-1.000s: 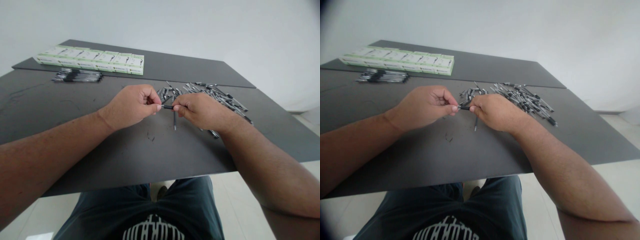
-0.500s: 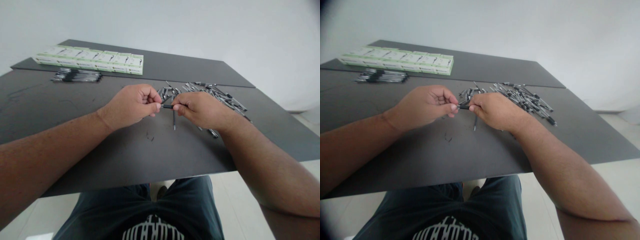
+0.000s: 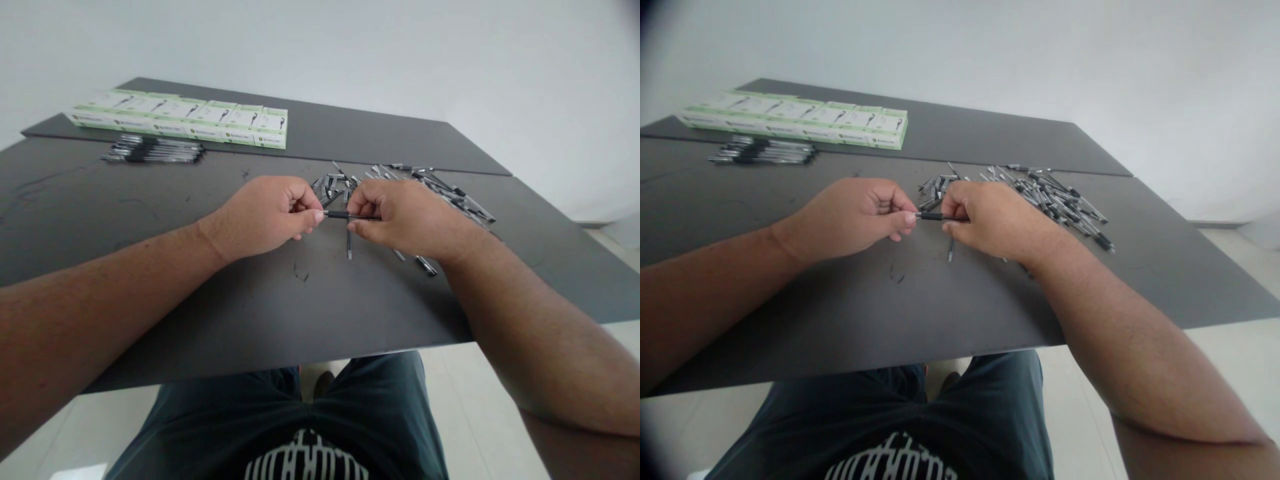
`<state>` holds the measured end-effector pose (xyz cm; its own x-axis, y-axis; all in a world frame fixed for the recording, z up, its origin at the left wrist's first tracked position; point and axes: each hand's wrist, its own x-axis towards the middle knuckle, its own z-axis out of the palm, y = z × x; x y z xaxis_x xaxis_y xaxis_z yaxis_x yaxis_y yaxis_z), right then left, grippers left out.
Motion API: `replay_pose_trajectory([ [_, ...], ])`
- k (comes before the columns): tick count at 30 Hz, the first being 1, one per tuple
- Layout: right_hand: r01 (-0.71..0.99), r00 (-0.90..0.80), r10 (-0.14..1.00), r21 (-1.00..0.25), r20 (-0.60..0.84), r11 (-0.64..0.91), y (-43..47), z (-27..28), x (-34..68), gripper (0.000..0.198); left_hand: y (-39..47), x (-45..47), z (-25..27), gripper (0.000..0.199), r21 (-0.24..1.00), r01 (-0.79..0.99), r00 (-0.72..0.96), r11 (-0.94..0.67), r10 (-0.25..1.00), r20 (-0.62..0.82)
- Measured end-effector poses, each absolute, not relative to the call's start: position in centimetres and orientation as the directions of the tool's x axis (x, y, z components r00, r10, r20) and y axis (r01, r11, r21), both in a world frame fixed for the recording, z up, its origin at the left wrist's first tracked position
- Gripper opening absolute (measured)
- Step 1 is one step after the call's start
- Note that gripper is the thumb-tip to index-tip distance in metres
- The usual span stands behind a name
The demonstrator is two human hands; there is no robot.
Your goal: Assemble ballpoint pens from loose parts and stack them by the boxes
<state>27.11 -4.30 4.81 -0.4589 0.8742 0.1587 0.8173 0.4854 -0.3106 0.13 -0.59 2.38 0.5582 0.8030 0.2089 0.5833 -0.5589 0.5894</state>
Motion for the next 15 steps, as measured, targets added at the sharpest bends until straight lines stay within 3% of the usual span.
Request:
replay_pose_trajectory([
  [2, 0.822, -0.476, 0.866, -0.272, 0.153, 0.5, -4.33, 5.02, 27.06, 0.011, -0.64, 0.08, 2.38, 0.018, 0.579, 0.58, 0.561, -0.572, 0.797, 0.224],
  [6, 0.805, -0.536, 0.837, -0.232, 0.106, 0.545, -4.44, 5.35, 26.89, 0.027, -0.73, 0.05, 2.36, 0.019, 0.578, 0.577, 0.561, -0.577, 0.794, 0.233],
  [12, 0.82, -0.485, 0.864, -0.271, 0.136, 0.504, -4.37, 5.12, 27.0, 0.016, -0.72, 0.12, 2.33, 0.019, 0.572, 0.583, 0.568, -0.578, 0.792, 0.222],
  [15, 0.8, -0.542, 0.832, -0.233, 0.116, 0.553, -4.36, 5.25, 27.01, 0.027, -0.68, 0.12, 2.35, 0.021, 0.573, 0.576, 0.573, -0.583, 0.788, 0.226],
])
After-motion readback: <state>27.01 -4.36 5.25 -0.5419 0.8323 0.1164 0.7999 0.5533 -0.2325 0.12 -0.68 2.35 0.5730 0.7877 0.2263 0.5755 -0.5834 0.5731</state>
